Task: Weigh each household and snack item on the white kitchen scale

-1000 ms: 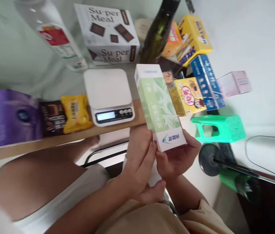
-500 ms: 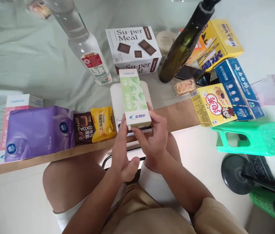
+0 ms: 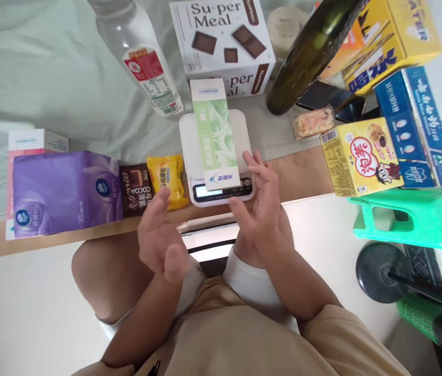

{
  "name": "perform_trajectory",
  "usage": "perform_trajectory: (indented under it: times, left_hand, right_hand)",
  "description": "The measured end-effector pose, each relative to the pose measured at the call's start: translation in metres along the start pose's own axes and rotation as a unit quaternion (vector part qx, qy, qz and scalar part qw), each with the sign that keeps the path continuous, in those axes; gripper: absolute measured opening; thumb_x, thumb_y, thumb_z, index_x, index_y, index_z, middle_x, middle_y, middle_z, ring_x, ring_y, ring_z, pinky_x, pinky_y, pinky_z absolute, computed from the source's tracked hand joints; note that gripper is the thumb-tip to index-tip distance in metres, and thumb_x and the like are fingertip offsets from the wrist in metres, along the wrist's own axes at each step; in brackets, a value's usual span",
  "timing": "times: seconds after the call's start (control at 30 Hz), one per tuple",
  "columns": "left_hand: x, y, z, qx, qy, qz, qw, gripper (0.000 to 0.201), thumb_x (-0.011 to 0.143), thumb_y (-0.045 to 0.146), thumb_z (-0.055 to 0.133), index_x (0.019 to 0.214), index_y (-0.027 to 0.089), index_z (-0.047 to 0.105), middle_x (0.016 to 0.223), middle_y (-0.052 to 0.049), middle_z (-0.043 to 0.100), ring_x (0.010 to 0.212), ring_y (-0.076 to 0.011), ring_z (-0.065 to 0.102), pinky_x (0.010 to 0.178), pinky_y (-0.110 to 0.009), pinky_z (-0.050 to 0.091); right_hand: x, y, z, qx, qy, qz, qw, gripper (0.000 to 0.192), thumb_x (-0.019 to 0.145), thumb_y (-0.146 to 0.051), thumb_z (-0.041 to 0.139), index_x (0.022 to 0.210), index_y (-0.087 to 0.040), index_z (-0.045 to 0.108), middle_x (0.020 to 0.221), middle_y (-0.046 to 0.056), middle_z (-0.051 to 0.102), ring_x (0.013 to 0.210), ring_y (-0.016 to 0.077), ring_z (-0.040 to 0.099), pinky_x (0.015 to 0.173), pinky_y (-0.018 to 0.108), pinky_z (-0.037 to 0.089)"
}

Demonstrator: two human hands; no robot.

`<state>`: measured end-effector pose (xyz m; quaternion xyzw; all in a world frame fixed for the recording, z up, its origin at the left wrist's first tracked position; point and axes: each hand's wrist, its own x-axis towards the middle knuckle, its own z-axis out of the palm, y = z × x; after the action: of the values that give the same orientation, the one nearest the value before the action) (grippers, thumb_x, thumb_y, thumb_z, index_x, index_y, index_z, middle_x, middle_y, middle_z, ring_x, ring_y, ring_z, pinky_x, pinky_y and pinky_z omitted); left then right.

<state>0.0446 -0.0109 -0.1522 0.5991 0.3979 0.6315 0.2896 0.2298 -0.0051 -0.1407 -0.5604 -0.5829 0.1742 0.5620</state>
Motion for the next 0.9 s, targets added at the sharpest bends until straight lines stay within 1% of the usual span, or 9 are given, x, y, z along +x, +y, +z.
perform_trajectory:
  times: [0.07, 0.1, 0.2, 0.3, 0.43, 0.57, 0.7, 0.8, 0.9]
  left_hand:
    - [0.002, 0.003, -0.007, -0.018, 0.029, 0.033, 0.999, 0.045, 0.105, 0.051, 0.057, 0.144, 0.03, 0.066, 0.115, -0.007, 0.081, 0.104, -0.023, 0.081, 0.094, -0.042, 0.069]
    - [0.004, 0.006, -0.009, -0.021, 0.027, 0.041, 0.999, 0.036, 0.108, 0.042, 0.056, 0.138, 0.027, 0.069, 0.096, -0.004, 0.08, 0.085, -0.0182, 0.08, 0.079, -0.034, 0.068]
    - [0.009, 0.016, -0.01, 0.011, 0.004, 0.001, 1.0, 0.027, 0.113, 0.022, 0.047, 0.127, 0.023, 0.071, 0.075, 0.003, 0.071, 0.054, -0.006, 0.062, 0.056, -0.018, 0.053]
    - [0.014, 0.022, -0.008, 0.058, 0.004, -0.003, 0.998, 0.03, 0.111, 0.015, 0.046, 0.122, 0.021, 0.072, 0.089, -0.001, 0.071, 0.057, -0.0047, 0.057, 0.054, -0.018, 0.049]
    - [0.018, 0.023, -0.009, 0.067, -0.005, 0.021, 0.997, 0.019, 0.1, 0.007, 0.058, 0.094, 0.019, 0.072, 0.091, -0.002, 0.068, 0.08, -0.0112, 0.065, 0.074, -0.025, 0.057]
    - [0.02, 0.024, -0.013, 0.018, -0.057, 0.029, 0.998, 0.027, 0.095, 0.005, 0.057, 0.071, 0.018, 0.055, 0.069, 0.002, 0.058, 0.063, -0.0091, 0.055, 0.059, -0.022, 0.044]
    - [0.021, 0.028, -0.012, -0.024, -0.105, 0.004, 0.994, 0.032, 0.106, 0.021, 0.046, 0.078, 0.019, 0.061, 0.059, 0.002, 0.055, 0.052, -0.0104, 0.049, 0.052, -0.026, 0.039]
    - [0.025, 0.033, -0.013, -0.033, -0.109, 0.005, 0.993, 0.04, 0.111, 0.036, 0.042, 0.083, 0.02, 0.065, 0.058, 0.002, 0.058, 0.052, -0.0113, 0.05, 0.053, -0.028, 0.04]
    - [0.029, 0.036, -0.017, -0.033, -0.106, 0.016, 0.994, 0.041, 0.111, 0.039, 0.046, 0.08, 0.02, 0.064, 0.058, 0.002, 0.059, 0.05, -0.0101, 0.048, 0.054, -0.029, 0.039]
  right_hand:
    - [0.001, 0.004, -0.002, 0.009, 0.035, -0.027, 0.999, 0.04, 0.102, -0.047, 0.055, 0.137, -0.029, 0.05, 0.153, 0.011, 0.065, 0.16, 0.0261, 0.051, 0.14, 0.063, 0.031]
    - [0.001, 0.005, -0.003, 0.012, 0.052, -0.036, 0.998, 0.039, 0.102, -0.046, 0.051, 0.137, -0.029, 0.051, 0.152, 0.01, 0.065, 0.158, 0.0258, 0.053, 0.139, 0.062, 0.034]
    - [0.0, 0.006, -0.003, 0.023, 0.077, -0.033, 0.996, 0.036, 0.102, -0.043, 0.049, 0.136, -0.031, 0.054, 0.149, 0.007, 0.067, 0.156, 0.0245, 0.056, 0.136, 0.061, 0.039]
    - [-0.001, 0.001, -0.003, 0.034, 0.07, -0.021, 0.997, 0.035, 0.102, -0.04, 0.05, 0.136, -0.036, 0.056, 0.147, 0.004, 0.066, 0.154, 0.0226, 0.058, 0.137, 0.06, 0.039]
    - [0.0, -0.005, -0.003, 0.002, 0.058, -0.022, 0.998, 0.036, 0.103, -0.042, 0.047, 0.138, -0.04, 0.052, 0.144, 0.003, 0.064, 0.151, 0.022, 0.059, 0.137, 0.059, 0.039]
    - [0.002, -0.003, -0.005, -0.033, 0.057, -0.045, 0.997, 0.035, 0.103, -0.041, 0.042, 0.137, -0.038, 0.049, 0.136, 0.005, 0.06, 0.148, 0.0216, 0.061, 0.134, 0.058, 0.043]
    - [0.001, -0.006, -0.008, -0.056, 0.049, -0.06, 0.995, 0.035, 0.102, -0.043, 0.045, 0.135, -0.036, 0.048, 0.137, 0.007, 0.06, 0.15, 0.0228, 0.06, 0.133, 0.059, 0.044]
    - [0.005, -0.018, -0.012, -0.091, 0.025, -0.061, 0.994, 0.038, 0.1, -0.043, 0.05, 0.137, -0.034, 0.049, 0.15, 0.008, 0.058, 0.155, 0.0255, 0.054, 0.133, 0.061, 0.042]
    - [0.024, -0.032, -0.011, -0.144, 0.002, -0.059, 0.988, 0.04, 0.098, -0.042, 0.055, 0.136, -0.029, 0.049, 0.157, 0.012, 0.054, 0.156, 0.0265, 0.052, 0.131, 0.06, 0.043]
